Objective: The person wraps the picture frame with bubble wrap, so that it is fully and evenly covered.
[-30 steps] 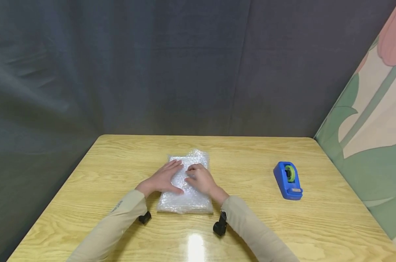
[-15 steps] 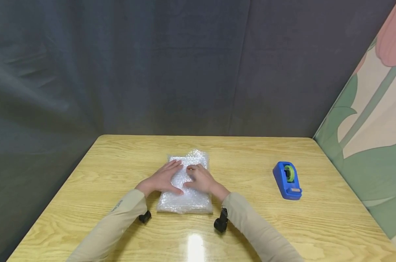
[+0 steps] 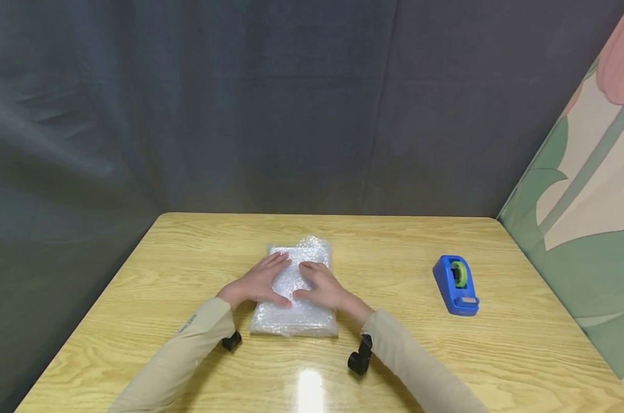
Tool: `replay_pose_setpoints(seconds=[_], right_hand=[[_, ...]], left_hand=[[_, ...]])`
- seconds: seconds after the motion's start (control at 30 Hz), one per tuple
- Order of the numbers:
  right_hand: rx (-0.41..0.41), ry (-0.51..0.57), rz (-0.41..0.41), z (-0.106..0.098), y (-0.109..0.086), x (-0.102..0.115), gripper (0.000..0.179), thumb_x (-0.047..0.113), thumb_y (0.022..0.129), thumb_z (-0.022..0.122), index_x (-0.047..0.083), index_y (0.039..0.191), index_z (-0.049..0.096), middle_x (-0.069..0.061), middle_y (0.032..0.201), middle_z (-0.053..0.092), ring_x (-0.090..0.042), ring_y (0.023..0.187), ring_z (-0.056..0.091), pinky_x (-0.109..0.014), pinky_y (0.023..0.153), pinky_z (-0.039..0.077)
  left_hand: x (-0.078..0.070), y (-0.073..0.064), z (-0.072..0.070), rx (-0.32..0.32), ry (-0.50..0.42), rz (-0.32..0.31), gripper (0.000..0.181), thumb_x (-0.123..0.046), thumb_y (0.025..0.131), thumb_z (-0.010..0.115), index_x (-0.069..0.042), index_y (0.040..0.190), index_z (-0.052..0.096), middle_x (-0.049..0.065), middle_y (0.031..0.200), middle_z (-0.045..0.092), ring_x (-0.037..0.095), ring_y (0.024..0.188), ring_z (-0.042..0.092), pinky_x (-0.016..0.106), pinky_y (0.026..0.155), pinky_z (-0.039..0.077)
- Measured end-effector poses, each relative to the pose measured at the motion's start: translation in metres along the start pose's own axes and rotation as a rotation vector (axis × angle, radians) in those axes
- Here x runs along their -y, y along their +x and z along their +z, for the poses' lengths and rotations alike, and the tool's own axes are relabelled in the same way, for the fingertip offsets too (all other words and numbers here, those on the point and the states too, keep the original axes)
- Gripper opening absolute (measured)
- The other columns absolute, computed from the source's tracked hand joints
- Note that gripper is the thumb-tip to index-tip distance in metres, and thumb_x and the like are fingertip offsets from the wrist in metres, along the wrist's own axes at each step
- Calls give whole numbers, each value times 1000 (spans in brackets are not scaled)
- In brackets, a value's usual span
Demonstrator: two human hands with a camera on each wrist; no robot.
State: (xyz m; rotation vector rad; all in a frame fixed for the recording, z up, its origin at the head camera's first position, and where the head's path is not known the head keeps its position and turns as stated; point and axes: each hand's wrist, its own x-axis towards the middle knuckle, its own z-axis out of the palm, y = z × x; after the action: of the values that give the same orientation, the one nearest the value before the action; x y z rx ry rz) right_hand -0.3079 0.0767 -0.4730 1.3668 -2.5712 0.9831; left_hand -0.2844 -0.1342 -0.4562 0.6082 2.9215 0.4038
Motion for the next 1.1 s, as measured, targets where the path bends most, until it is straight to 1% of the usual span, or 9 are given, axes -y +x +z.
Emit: replay_pose_setpoints(seconds=[0.17,0.27,0.43,0.6,0.7,0.8,0.9,1.0,1.1], right_hand=[[-143,108,60,0,-24,7,66,17,77,70,-10,130,41,-28,134,38,-42,124,33,-56,101,28],[-210,154,151,3,-37,15,71,16,75,71,-11,132,37,-31,138,29,-46,127,26,-60,102,23],[-238,286,309,9,-47,25,78,14,79,67,-16,135,22,-32,144,14,-45,132,13,-55,107,12],[-237,370,378,12,-48,30,79,10,79,65,-16,136,17,-30,145,9,-42,134,8,-52,109,7],[-229,387,397,13,-48,30,79,8,79,65,-14,137,16,-27,147,7,-40,135,7,-49,110,7],[-235,401,392,14,-48,30,79,6,79,64,-14,137,16,-27,147,7,-39,135,7,-50,110,7],[-249,419,376,15,-49,31,78,4,78,64,-15,137,17,-27,147,8,-40,135,6,-50,109,7],[-261,441,371,16,-49,32,77,3,78,64,-15,137,17,-28,147,8,-40,135,6,-50,109,6],[-272,461,369,16,-47,32,77,1,78,63,-15,137,17,-28,146,8,-41,135,6,-50,109,6]], left_hand=[[-1,-1,-1,0,1,8,106,-62,64,68,-10,144,22,4,152,8,21,139,2,38,112,4],[-1,-2,-2,-6,-6,13,105,-61,65,69,-9,144,23,6,152,9,22,139,4,39,112,6],[-2,-5,-6,-13,6,16,106,-60,64,70,-7,143,24,8,151,11,24,139,6,40,112,8],[-4,-9,-7,-42,59,46,105,-63,66,66,-3,142,26,14,150,13,28,138,10,39,112,10],[-3,-18,-7,-80,68,60,98,-65,71,60,-3,140,30,15,149,16,29,137,15,40,111,14],[0,-33,-6,-122,25,65,90,-63,76,55,-3,139,33,16,148,19,30,136,18,42,110,18],[3,-51,-5,-142,-52,37,88,-60,78,56,-4,141,30,15,149,17,30,136,17,45,109,20],[6,-65,-3,-136,-138,3,91,-57,79,58,-2,142,24,16,149,16,30,136,17,45,108,22],[7,-73,-1,-99,-239,-23,94,-55,80,59,1,143,17,16,149,15,28,136,18,41,109,20]])
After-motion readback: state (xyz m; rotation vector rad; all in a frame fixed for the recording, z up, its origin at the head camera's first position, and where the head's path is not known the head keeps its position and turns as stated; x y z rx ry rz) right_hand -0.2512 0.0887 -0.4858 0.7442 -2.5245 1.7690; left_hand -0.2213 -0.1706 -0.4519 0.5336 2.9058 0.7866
